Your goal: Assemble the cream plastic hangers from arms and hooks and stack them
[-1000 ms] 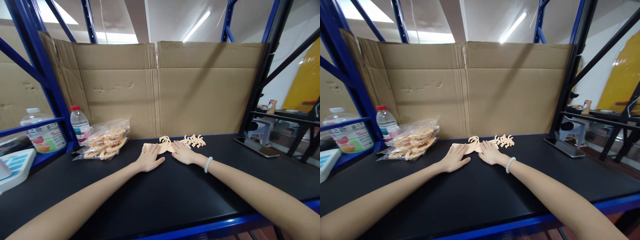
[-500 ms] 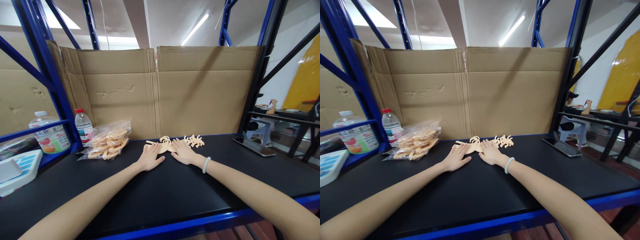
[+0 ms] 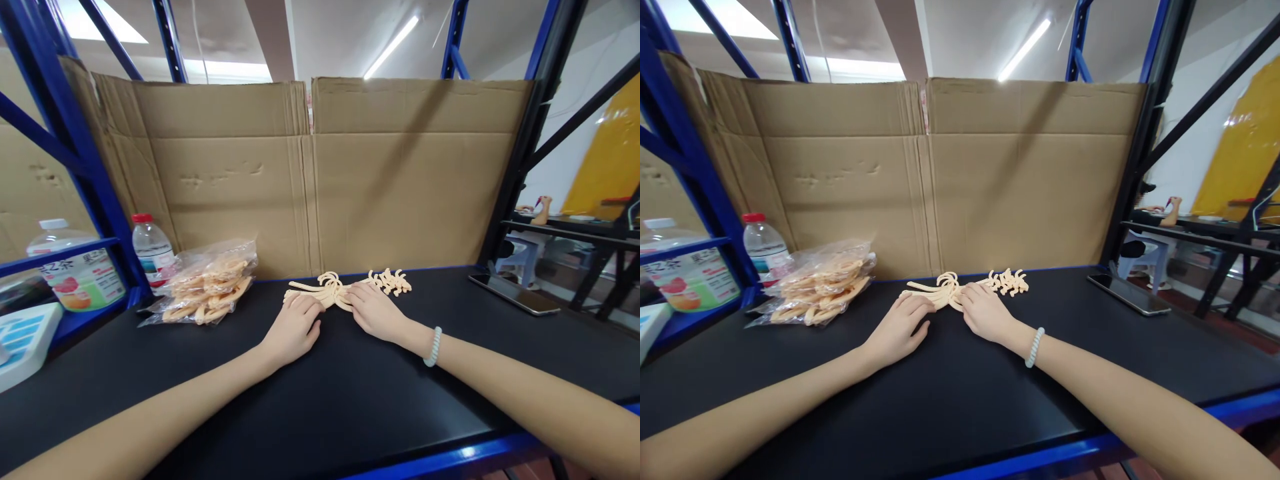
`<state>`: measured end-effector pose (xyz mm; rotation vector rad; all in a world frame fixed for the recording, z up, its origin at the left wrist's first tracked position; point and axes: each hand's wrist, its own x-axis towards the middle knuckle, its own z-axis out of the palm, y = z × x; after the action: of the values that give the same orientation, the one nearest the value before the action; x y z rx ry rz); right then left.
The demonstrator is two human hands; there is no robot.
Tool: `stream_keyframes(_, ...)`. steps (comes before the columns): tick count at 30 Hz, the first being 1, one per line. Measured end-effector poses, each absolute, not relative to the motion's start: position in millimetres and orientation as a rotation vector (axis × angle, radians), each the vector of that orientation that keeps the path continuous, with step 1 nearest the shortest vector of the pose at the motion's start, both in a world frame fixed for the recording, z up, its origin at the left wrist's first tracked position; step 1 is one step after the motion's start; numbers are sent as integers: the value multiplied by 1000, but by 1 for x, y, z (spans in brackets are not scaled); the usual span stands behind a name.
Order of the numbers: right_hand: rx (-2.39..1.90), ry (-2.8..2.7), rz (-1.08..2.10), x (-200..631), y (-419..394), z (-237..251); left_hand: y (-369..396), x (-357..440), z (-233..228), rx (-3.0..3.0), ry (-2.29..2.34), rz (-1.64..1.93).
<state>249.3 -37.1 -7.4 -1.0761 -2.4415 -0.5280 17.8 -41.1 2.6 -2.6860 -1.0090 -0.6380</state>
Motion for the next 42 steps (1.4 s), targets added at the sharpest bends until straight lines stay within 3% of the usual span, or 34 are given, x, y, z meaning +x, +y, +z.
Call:
stream_keyframes(9,-1050,-2417,-526,275,-25,-6,-33,17,-4,-2718,-879,-776)
stream_keyframes(22,-1542,-2078,-433,404,21,5,-28,16,-6,-2742,-926,-796)
stream_keyframes(29,-1337,-2305,-224,395,24,3,-25,15,-5,-2732,-1072,-771)
stream_keyframes(42,-1241,-2392,-290,375,16,-10,-41,16,-2,-2477,-1164,-597)
